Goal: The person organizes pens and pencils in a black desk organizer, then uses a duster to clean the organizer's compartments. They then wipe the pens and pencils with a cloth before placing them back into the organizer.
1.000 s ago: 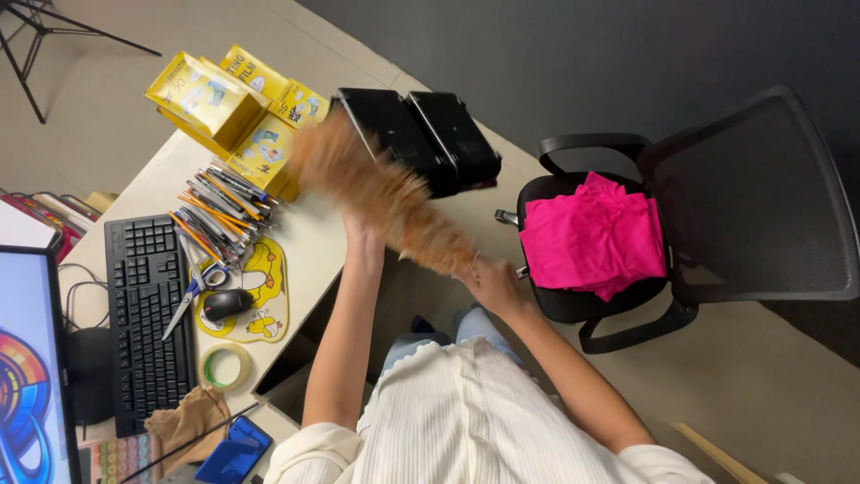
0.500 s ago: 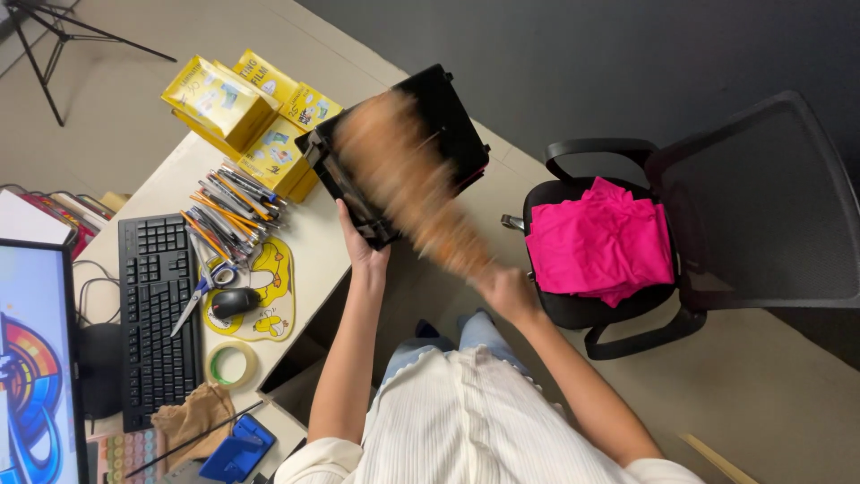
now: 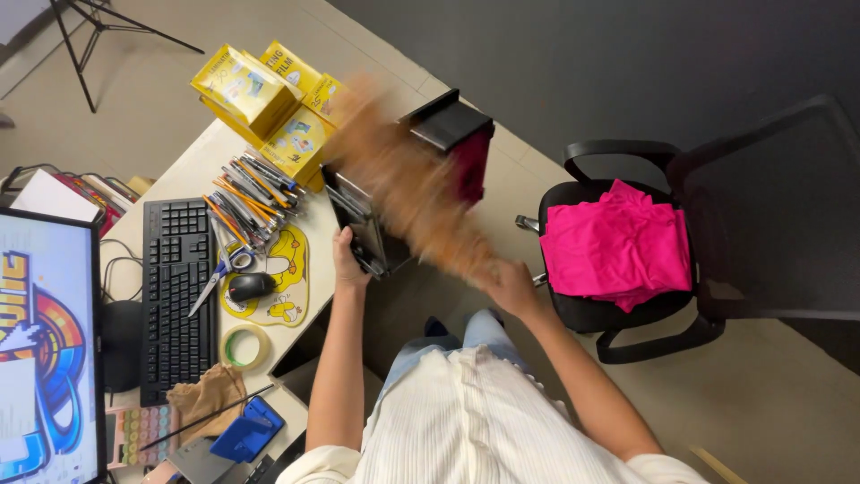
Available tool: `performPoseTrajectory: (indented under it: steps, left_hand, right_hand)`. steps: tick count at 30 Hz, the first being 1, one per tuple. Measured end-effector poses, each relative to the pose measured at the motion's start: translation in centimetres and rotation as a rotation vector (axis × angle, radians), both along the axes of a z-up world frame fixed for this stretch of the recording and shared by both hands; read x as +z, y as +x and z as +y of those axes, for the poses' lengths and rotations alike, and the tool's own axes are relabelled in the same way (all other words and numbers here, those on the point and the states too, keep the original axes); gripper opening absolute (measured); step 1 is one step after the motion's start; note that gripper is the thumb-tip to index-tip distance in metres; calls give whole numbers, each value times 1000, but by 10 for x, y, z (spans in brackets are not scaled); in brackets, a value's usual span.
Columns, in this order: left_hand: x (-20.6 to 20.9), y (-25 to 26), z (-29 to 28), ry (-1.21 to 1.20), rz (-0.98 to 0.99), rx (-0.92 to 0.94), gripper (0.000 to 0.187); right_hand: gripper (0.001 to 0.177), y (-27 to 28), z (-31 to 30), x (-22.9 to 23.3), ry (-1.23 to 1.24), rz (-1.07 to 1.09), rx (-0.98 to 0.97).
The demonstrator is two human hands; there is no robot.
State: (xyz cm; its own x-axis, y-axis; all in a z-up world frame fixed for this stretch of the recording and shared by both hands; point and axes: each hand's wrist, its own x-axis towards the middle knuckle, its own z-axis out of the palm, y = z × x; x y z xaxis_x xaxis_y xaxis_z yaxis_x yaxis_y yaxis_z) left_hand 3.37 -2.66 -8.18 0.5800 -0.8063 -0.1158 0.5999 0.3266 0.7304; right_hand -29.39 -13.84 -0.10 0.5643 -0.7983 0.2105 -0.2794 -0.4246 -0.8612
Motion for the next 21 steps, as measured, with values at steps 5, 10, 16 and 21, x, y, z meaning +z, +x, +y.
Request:
performPoseTrajectory:
  steps: [5, 10, 16, 21]
  left_hand:
    - [-96, 61, 40, 143, 69, -85, 71]
    - [-16, 52, 51, 10, -219, -90, 56]
    - [-40, 62, 77, 23, -244, -94, 21]
    - [-34, 43, 88, -75, -55, -6, 26]
  right_hand:
    - [47, -17, -12, 1, -242, 208, 199]
    - [43, -28, -21, -13, -152, 106, 215]
    - [32, -65, -59, -83, 168, 200, 87]
    - [27, -57, -60, -52, 160, 209, -190]
